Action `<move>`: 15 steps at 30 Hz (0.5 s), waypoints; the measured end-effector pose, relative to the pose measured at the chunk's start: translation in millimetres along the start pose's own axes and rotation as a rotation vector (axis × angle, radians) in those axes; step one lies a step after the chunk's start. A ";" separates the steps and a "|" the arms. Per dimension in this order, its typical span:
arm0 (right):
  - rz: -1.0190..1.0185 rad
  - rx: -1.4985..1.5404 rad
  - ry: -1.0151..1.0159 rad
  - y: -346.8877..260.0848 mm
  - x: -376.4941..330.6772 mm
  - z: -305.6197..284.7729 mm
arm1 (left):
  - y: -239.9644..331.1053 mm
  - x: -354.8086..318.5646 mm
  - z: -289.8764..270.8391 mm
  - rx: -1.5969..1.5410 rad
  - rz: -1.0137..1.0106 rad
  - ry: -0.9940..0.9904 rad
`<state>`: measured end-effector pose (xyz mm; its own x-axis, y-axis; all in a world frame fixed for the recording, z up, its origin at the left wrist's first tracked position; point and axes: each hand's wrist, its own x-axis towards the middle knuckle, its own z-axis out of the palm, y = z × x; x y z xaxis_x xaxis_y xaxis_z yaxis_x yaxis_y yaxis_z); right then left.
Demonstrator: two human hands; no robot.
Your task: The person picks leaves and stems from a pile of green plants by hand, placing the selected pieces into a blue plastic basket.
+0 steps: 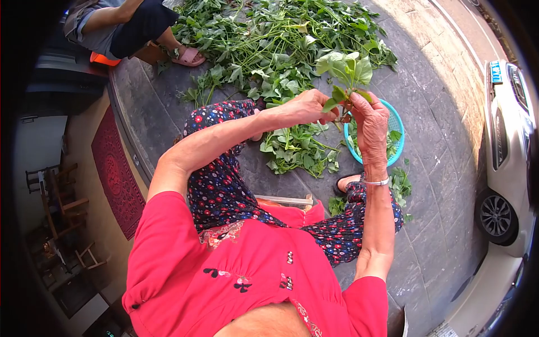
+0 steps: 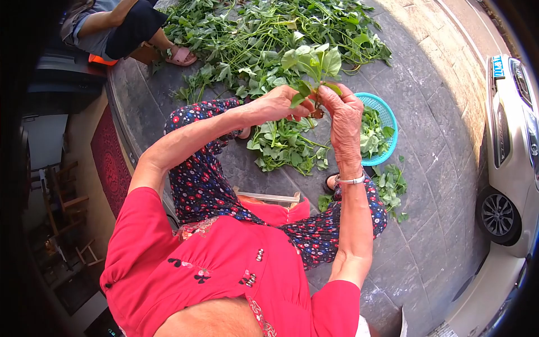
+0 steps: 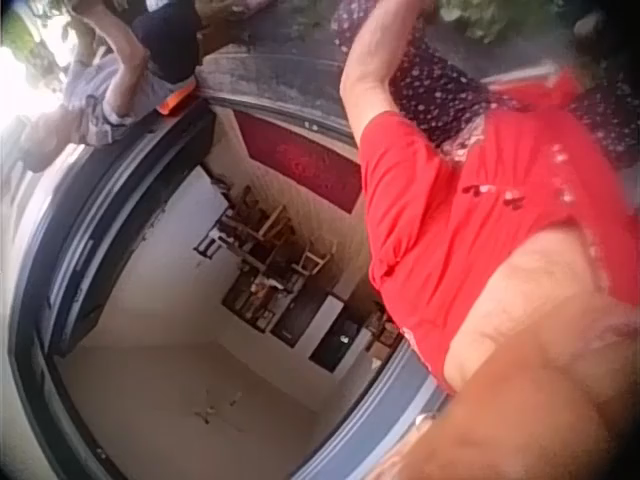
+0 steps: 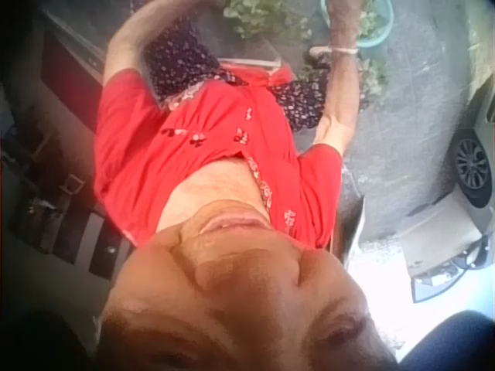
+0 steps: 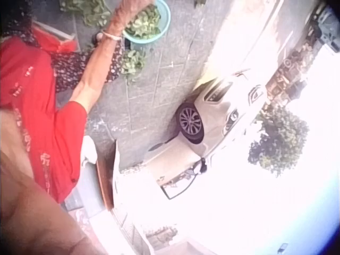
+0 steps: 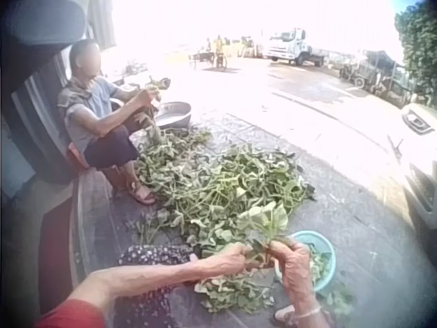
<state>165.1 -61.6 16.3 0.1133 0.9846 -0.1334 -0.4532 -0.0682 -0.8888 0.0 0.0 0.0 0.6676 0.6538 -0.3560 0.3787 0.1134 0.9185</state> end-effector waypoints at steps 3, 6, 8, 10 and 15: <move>0.067 -0.024 0.076 0.2 0.5 3.4 | 0.9 6.2 -20.3 -0.082 0.079 0.183; 0.060 -0.023 0.066 -5.3 9.7 -1.9 | 23.5 18.5 -23.7 -0.340 0.310 0.230; 0.056 -0.029 0.066 -6.5 10.7 -1.7 | 30.8 22.0 -21.0 -0.432 0.313 0.218; 0.054 -0.031 0.062 -6.1 9.6 -0.2 | 35.7 22.2 -18.8 -0.496 0.289 0.205; 0.048 -0.092 0.110 -9.7 5.9 -2.7 | 37.1 25.5 -20.9 -0.513 0.339 0.142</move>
<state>172.6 -55.6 23.0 0.1915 0.9566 -0.2197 -0.3781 -0.1347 -0.9159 17.7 36.5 28.6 0.5919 0.8052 -0.0367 -0.2180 0.2038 0.9544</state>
